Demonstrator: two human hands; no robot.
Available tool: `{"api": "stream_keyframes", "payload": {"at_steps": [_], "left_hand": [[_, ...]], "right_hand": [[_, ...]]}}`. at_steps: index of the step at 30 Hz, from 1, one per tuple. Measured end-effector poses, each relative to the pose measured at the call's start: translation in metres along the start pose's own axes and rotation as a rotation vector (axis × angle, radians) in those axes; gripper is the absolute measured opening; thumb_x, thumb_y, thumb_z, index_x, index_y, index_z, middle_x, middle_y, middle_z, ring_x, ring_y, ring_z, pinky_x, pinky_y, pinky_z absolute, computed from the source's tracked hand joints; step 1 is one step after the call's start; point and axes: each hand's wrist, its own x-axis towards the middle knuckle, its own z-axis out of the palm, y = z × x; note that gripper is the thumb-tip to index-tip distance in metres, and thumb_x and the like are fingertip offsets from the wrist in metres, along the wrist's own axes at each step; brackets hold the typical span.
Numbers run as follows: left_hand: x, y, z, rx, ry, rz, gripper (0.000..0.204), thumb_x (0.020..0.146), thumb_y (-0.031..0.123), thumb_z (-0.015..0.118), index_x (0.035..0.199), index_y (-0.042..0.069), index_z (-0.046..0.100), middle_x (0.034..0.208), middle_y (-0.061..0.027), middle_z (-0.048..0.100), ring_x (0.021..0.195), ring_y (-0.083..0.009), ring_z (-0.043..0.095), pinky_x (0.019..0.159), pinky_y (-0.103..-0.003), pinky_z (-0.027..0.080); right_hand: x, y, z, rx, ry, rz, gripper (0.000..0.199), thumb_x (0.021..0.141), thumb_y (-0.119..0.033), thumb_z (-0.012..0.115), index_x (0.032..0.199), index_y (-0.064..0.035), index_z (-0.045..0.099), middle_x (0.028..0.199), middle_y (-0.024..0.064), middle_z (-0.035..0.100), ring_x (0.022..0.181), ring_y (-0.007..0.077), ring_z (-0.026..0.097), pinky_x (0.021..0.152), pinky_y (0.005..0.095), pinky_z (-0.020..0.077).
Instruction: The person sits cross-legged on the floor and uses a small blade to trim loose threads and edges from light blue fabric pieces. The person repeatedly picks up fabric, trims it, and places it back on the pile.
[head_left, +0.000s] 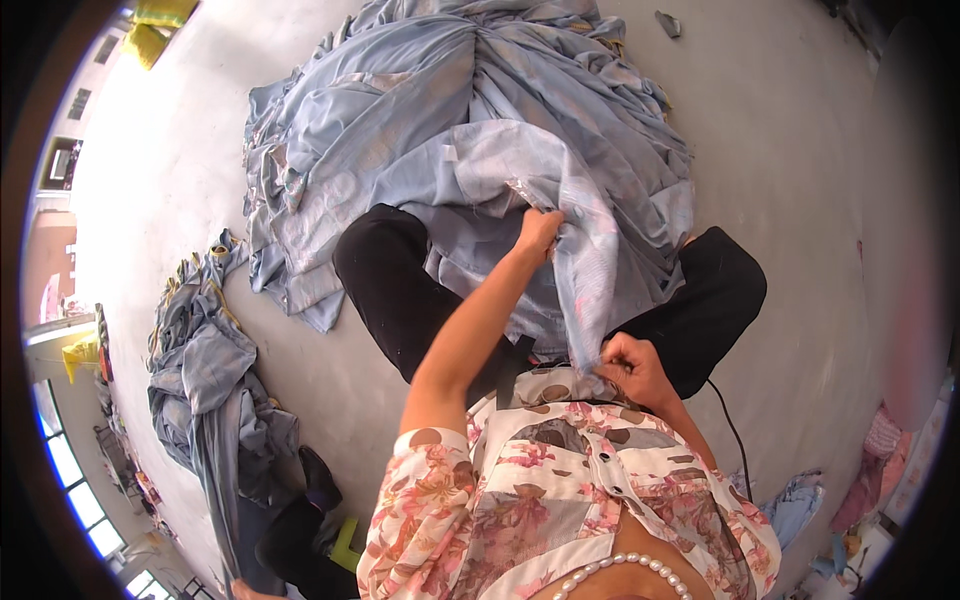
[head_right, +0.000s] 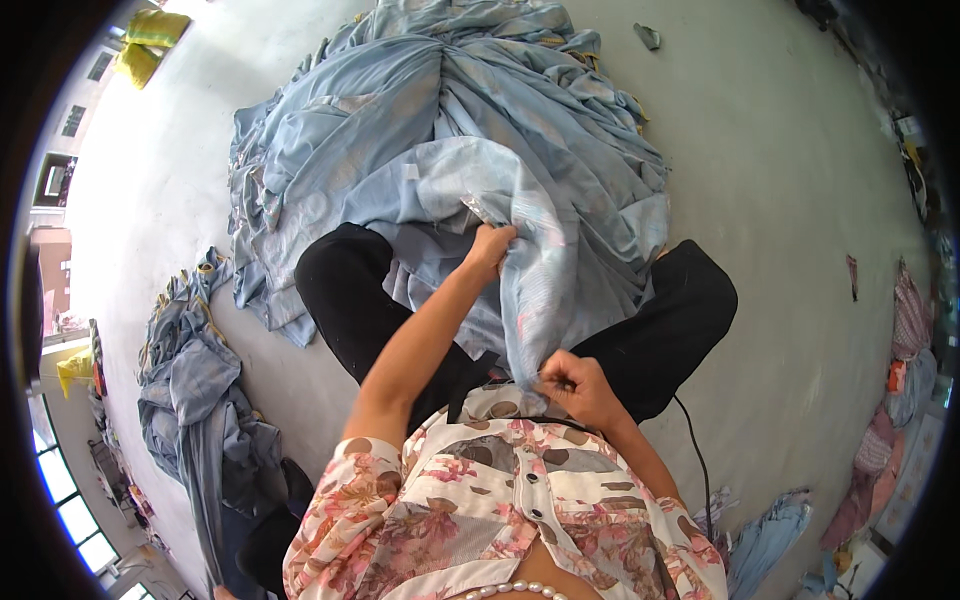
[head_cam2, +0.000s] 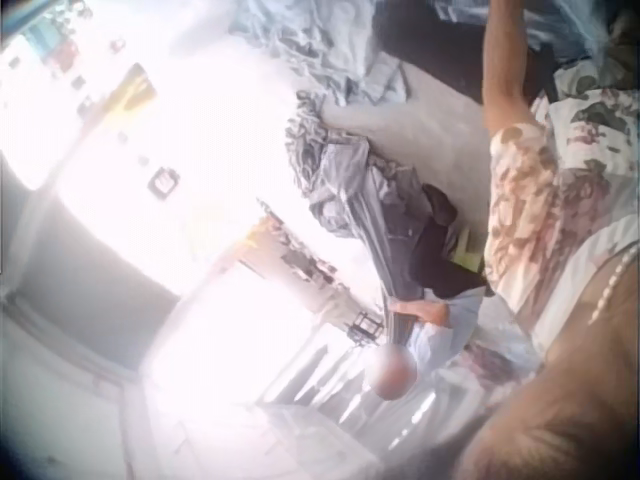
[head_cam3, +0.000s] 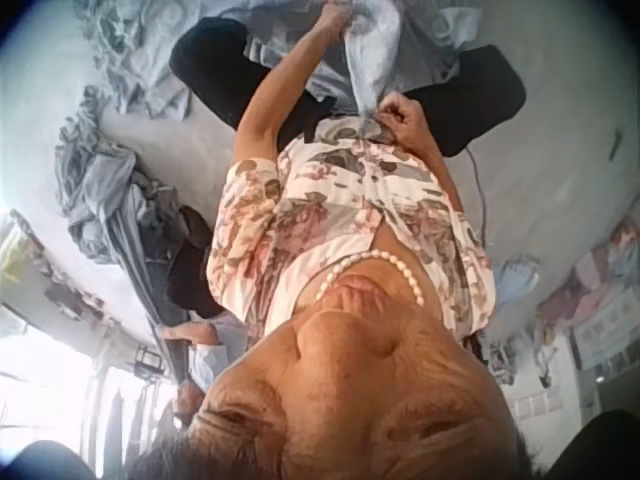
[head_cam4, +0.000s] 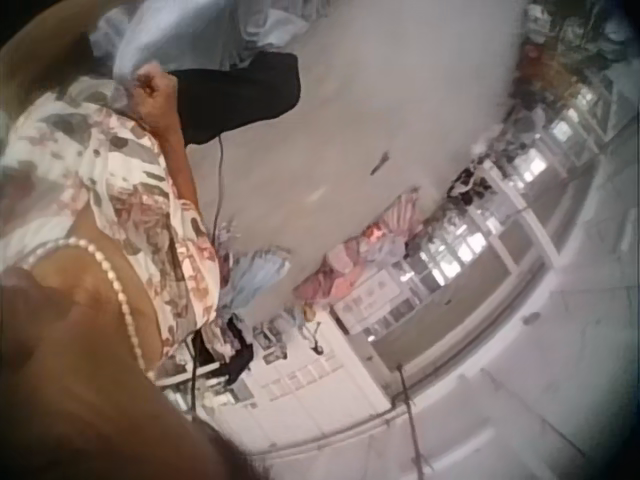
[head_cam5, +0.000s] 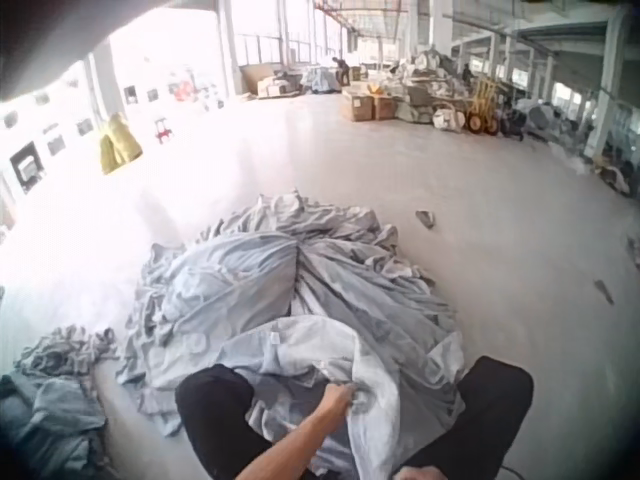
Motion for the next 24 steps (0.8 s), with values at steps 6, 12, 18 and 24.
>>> {"api": "stream_keyframes", "payload": {"at_steps": [6,12,18,24], "left_hand": [[-0.001,0.257,-0.178,-0.415,0.187,0.03,0.044,0.083,0.019,0.053,0.12,-0.002,0.042,0.093,-0.0129,0.056,0.08,-0.0268,0.059,0.072,-0.043,0.052],[-0.021,0.325,-0.295,-1.08,0.756,0.316,0.04,0.085,0.021,0.048,0.116,-0.003,0.043,0.091,-0.013,0.056,0.079,-0.0264,0.059,0.067,-0.043,0.051],[0.002,0.244,-0.328,-0.551,1.04,0.564,0.039,0.087,0.022,0.045,0.117,-0.002,0.043,0.091,-0.0135,0.057,0.077,-0.0259,0.06,0.062,-0.04,0.051],[0.025,0.07,-0.131,0.15,0.454,0.596,0.026,0.084,0.01,0.061,0.107,0.002,0.055,0.093,-0.0051,0.06,0.076,-0.0118,0.06,0.052,-0.022,0.047]], "right_hand": [[0.068,-0.046,-0.003,0.443,0.021,-0.25,0.013,0.095,-0.014,0.048,0.091,-0.002,0.05,0.083,0.0148,0.065,0.056,0.0105,0.056,0.055,0.0218,0.0443],[0.077,0.005,-0.053,0.383,0.352,-0.172,0.021,0.097,-0.022,0.045,0.092,-0.004,0.055,0.077,0.0119,0.065,0.051,0.0076,0.054,0.041,0.0166,0.0318],[0.099,0.098,-0.057,0.502,0.625,0.293,0.019,0.092,-0.022,0.052,0.087,-0.0046,0.056,0.078,0.0095,0.065,0.05,0.0055,0.053,0.037,0.0175,0.0272],[0.129,0.256,-0.074,-0.127,1.143,0.362,0.02,0.08,-0.011,0.061,0.097,-0.0011,0.058,0.09,0.0098,0.065,0.069,0.016,0.062,0.053,0.0265,0.0458]]}}
